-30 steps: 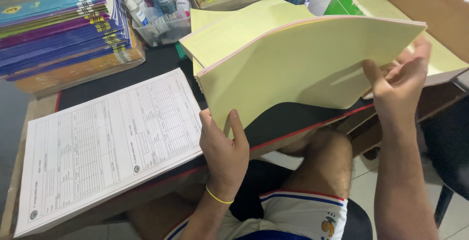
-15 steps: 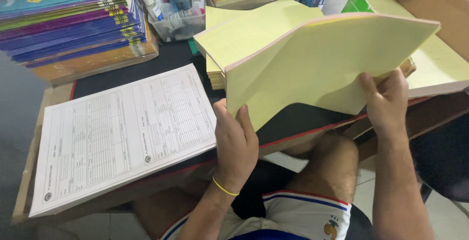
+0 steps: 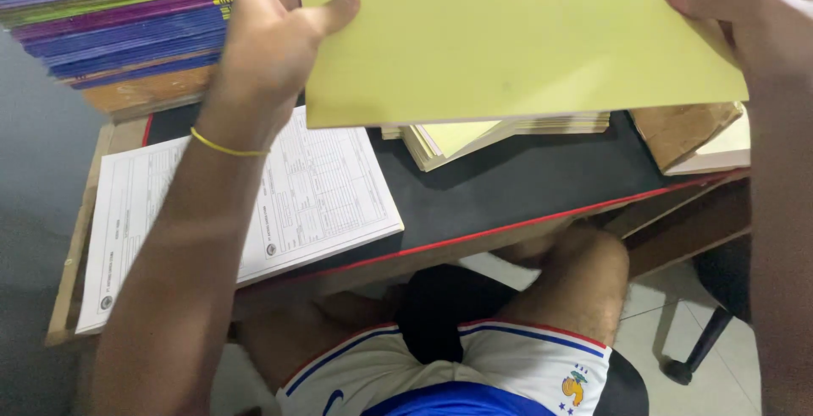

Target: The person sits at a desk and organizes paperwork by flipping through a stack of printed forms and yellow sheets. They separate a small stack of yellow papers, fold them, and place them on top of the white forms before continuing to flip through the remaining documents.

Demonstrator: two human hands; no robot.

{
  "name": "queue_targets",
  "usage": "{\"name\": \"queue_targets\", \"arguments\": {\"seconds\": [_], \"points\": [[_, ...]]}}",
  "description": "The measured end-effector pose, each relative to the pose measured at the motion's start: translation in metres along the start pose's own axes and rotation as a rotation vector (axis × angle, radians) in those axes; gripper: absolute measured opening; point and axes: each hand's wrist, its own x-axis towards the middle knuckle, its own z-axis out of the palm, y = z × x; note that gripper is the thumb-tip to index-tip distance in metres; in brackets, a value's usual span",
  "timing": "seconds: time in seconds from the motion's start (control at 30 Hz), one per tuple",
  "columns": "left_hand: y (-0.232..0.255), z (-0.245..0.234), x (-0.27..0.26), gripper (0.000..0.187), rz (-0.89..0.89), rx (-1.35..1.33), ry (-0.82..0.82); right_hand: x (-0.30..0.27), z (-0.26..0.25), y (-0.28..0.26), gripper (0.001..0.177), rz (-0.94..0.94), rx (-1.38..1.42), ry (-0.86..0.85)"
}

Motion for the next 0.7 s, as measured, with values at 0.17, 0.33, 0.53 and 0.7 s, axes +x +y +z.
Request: {"name": "queue_targets", "arguments": {"seconds": [0.17, 0.33, 0.53, 0.7], "points": [[0.028, 0.002, 0.011, 0.022, -0.291, 0.065, 0.044, -0.019, 0.011, -0.015, 0.021, 0.2, 0.458, -0.196], [0.017, -0.007, 0.024, 0.018, -0.477, 0.015, 0.077, -0.006, 0.015, 0.016, 0.012, 0.281, 0.67, -0.421], [-0.024, -0.021, 0.036, 0.048, -0.264, -0.265, 0.01, 0.006, 0.014, 0.039, 0.014, 0.489, 1.058, -0.331], [-0.078, -0.038, 0.051, 0.069, 0.545, 1.416, -0.614, 0.019, 0.008, 0.065, 0.006, 0.349, 1.059, -0.346]]}}
